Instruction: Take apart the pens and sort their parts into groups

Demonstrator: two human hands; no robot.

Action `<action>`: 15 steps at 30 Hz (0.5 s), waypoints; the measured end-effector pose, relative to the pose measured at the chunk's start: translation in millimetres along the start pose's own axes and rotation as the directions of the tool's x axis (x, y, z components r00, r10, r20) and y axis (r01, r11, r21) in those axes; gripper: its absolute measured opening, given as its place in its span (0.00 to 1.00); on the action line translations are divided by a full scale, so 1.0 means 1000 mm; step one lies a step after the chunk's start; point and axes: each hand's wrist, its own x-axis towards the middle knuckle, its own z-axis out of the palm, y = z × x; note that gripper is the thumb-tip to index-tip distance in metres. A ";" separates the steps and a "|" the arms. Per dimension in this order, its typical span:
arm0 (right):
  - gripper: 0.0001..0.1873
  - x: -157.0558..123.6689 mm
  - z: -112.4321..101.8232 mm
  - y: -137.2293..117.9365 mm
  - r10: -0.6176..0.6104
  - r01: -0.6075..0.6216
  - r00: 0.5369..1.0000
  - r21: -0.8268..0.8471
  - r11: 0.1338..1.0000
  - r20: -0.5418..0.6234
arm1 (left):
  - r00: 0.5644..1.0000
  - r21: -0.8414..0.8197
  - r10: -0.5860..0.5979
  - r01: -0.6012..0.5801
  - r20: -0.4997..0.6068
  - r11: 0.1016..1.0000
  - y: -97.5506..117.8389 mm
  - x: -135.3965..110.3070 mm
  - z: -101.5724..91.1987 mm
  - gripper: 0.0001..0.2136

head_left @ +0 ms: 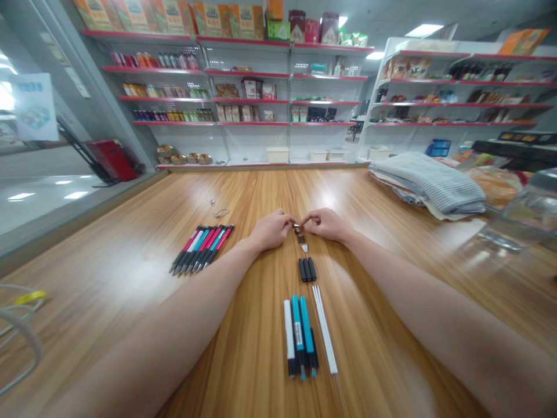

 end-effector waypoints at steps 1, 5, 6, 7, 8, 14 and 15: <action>0.14 -0.001 0.000 -0.001 -0.002 0.002 1.000 -0.015 1.000 -0.001 | 1.000 -0.003 -0.003 0.003 -0.001 1.000 0.000 0.000 0.000 0.13; 0.15 -0.003 0.000 -0.005 -0.013 0.011 1.000 -0.063 0.998 -0.018 | 1.000 -0.007 -0.018 0.018 0.011 1.000 0.002 -0.001 -0.001 0.13; 0.14 -0.003 0.000 -0.005 -0.017 0.015 1.000 -0.069 0.997 -0.022 | 1.000 -0.006 -0.017 0.018 0.012 1.000 0.002 -0.002 -0.001 0.13; 0.14 -0.003 0.000 -0.005 -0.020 0.018 1.000 -0.073 0.997 -0.025 | 1.000 -0.006 -0.018 0.018 0.011 1.000 0.003 -0.002 -0.002 0.13; 0.14 -0.003 0.001 -0.005 -0.021 0.019 0.999 -0.074 0.997 -0.026 | 1.000 -0.005 -0.018 0.018 0.010 1.000 0.003 -0.002 -0.002 0.13; 0.14 -0.003 0.002 -0.003 -0.024 0.022 0.999 -0.078 0.997 -0.034 | 0.999 -0.012 -0.038 0.038 0.010 0.999 0.004 -0.002 -0.003 0.13; 0.14 -0.003 0.002 -0.002 -0.028 0.026 0.999 -0.077 0.997 -0.035 | 0.999 -0.013 -0.035 0.035 0.001 0.999 0.004 -0.001 -0.002 0.12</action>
